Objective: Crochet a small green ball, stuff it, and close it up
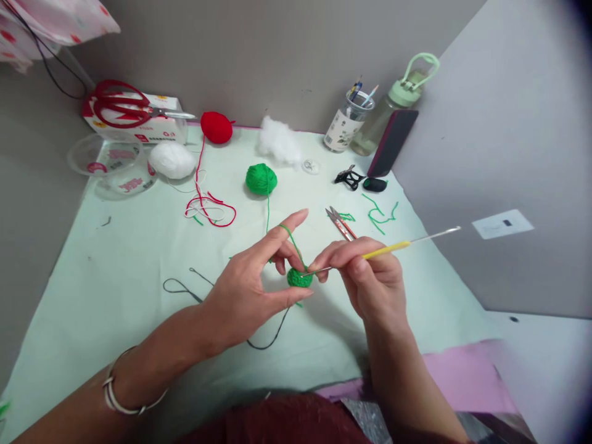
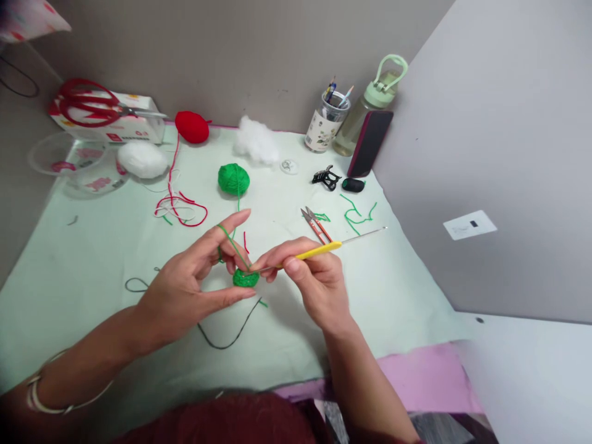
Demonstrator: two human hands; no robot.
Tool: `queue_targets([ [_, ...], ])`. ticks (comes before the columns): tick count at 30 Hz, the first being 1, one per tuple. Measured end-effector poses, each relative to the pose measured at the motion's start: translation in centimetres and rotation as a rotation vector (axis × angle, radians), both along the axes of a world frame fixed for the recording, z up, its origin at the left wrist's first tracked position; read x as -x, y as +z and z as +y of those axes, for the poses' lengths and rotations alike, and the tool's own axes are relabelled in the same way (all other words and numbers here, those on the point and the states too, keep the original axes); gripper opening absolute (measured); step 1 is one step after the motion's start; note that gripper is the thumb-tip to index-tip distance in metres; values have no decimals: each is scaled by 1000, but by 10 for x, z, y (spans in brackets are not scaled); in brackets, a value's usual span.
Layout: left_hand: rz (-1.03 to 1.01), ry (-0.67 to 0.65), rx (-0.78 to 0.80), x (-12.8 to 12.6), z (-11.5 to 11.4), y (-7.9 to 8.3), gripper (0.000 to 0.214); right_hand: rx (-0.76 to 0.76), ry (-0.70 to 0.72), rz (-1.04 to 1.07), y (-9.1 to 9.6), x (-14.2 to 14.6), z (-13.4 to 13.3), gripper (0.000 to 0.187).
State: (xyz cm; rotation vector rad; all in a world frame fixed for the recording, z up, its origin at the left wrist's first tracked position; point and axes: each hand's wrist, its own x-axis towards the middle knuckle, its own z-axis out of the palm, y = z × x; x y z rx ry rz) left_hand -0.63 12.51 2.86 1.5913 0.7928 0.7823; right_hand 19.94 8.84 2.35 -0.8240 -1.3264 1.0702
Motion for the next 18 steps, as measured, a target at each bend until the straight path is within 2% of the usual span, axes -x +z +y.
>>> queue_targets([
  [5,60,9,-83,-2,0,0,87,-146,2,-340,18,-7,-3,17],
  [8,101,50,-147,-4,1,-1,81,-271,-32,-651,26,-1,-8,18],
  [12,109,135,-190,-7,2,-4,75,-547,-245,-1065,19,13,-13,18],
  [14,71,176,-181,-7,0,-4,63,-645,-353,-1122,12,18,-16,18],
  [16,27,183,-149,-6,-3,-2,47,-632,-411,-1083,6,20,-18,24],
  [18,-27,167,-95,-3,-5,0,36,-575,-413,-939,5,18,-19,29],
])
